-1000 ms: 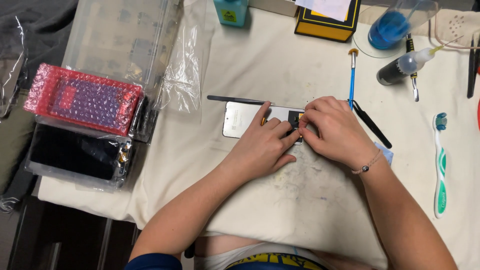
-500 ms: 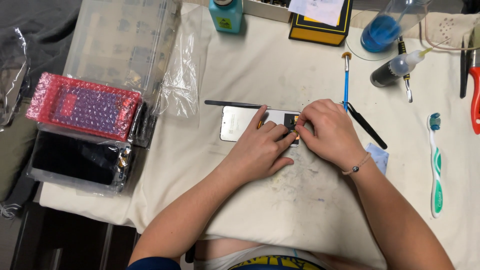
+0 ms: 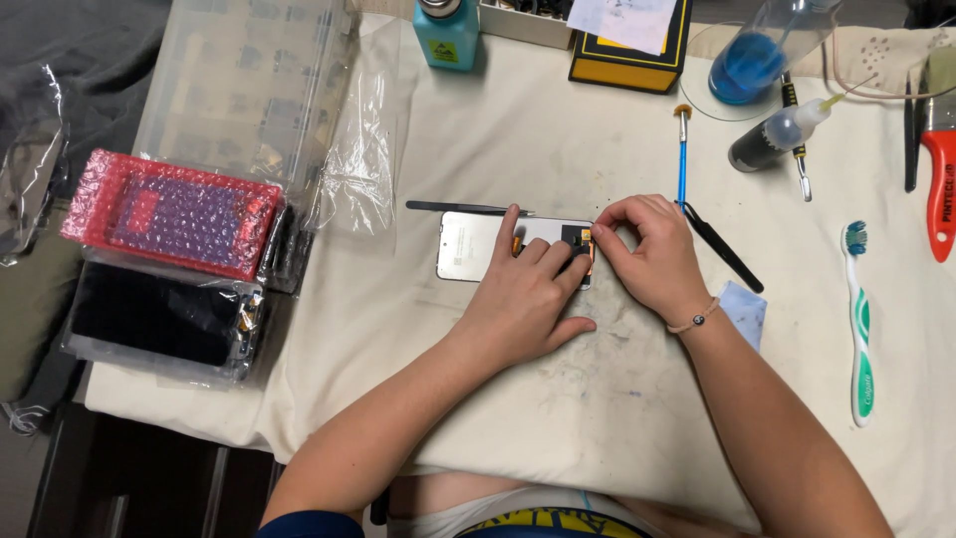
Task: The person is repairing a smartphone by manipulating its internal components. They use tweezers to carefully lift and adjust a ribbon cable and other small parts on the phone's motherboard. The person also uses a brush to clean the area and applies a liquid from a bottle onto the brush.
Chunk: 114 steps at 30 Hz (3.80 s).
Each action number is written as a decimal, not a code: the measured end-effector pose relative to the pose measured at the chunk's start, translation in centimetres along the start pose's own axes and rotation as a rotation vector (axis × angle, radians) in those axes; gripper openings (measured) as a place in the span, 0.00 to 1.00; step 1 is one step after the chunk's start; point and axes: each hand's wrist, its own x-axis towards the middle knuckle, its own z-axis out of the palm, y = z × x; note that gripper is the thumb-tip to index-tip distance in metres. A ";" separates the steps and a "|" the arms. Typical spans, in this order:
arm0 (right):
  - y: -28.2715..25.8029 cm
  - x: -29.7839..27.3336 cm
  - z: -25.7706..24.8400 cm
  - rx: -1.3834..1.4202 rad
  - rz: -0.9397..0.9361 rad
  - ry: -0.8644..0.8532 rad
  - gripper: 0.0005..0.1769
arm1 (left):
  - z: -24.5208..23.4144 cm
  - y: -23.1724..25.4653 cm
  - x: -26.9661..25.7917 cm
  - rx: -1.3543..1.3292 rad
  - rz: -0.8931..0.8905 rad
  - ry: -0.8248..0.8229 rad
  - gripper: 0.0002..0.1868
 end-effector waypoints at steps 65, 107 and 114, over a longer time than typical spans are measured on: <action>-0.9 -2.8 -1.9 -0.265 -0.226 -0.043 0.14 | 0.5 0.6 -0.8 0.072 -0.063 -0.098 0.47; 0.1 -2.3 -1.8 -0.280 -0.371 -0.035 0.14 | 1.0 0.2 -1.0 0.137 -0.034 -0.070 0.56; 0.8 -2.5 -0.8 -0.246 -0.271 0.023 0.13 | -0.8 0.6 -0.5 -0.005 -0.071 -0.202 0.52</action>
